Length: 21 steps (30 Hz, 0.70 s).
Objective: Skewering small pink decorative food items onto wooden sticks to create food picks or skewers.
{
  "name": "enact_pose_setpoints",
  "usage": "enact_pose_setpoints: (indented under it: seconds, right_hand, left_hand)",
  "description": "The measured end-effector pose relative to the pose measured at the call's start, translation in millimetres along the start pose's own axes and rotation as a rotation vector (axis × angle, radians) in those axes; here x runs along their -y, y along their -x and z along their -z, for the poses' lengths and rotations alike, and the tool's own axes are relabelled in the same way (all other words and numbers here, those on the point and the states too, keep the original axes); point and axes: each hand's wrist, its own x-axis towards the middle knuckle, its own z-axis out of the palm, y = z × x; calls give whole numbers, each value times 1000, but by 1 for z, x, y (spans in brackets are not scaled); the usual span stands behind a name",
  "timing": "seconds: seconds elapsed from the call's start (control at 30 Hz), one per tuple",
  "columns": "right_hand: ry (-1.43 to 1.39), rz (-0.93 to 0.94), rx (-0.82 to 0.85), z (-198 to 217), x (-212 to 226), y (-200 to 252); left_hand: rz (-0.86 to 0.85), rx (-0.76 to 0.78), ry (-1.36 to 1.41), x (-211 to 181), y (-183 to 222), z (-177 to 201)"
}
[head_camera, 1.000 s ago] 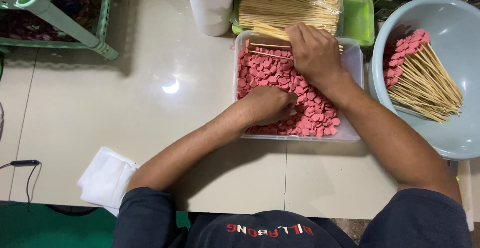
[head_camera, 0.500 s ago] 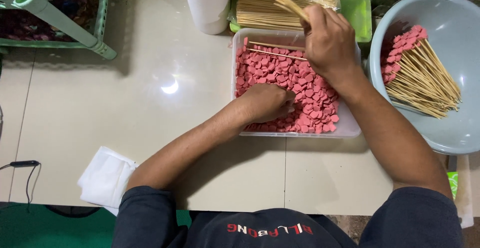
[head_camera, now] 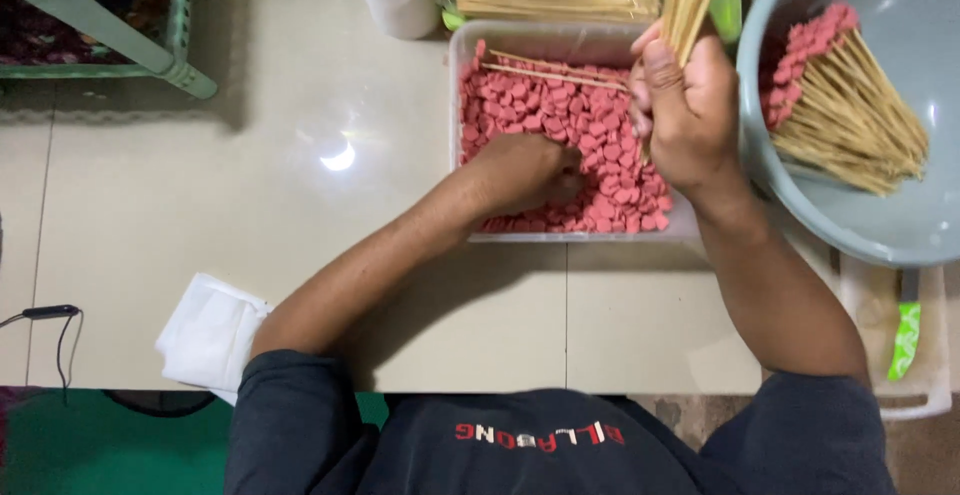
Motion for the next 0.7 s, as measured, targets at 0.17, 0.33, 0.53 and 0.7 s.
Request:
enact_pose_setpoints:
  seconds: [0.17,0.33,0.53,0.7]
  right_hand:
    - [59,-23,73,7,-8,30]
    - [-20,-127,99,9,-18,41]
    - [3,-177,185,11,-41,52]
    - [143,-257,225,16,-41,48]
  left_hand:
    - [-9,6,-32,-4,3,3]
    - [-83,-139,-220,5,2,-6]
    - [-43,-25,-269,2,6,-9]
    - [-86,-11,-289,1,6,-7]
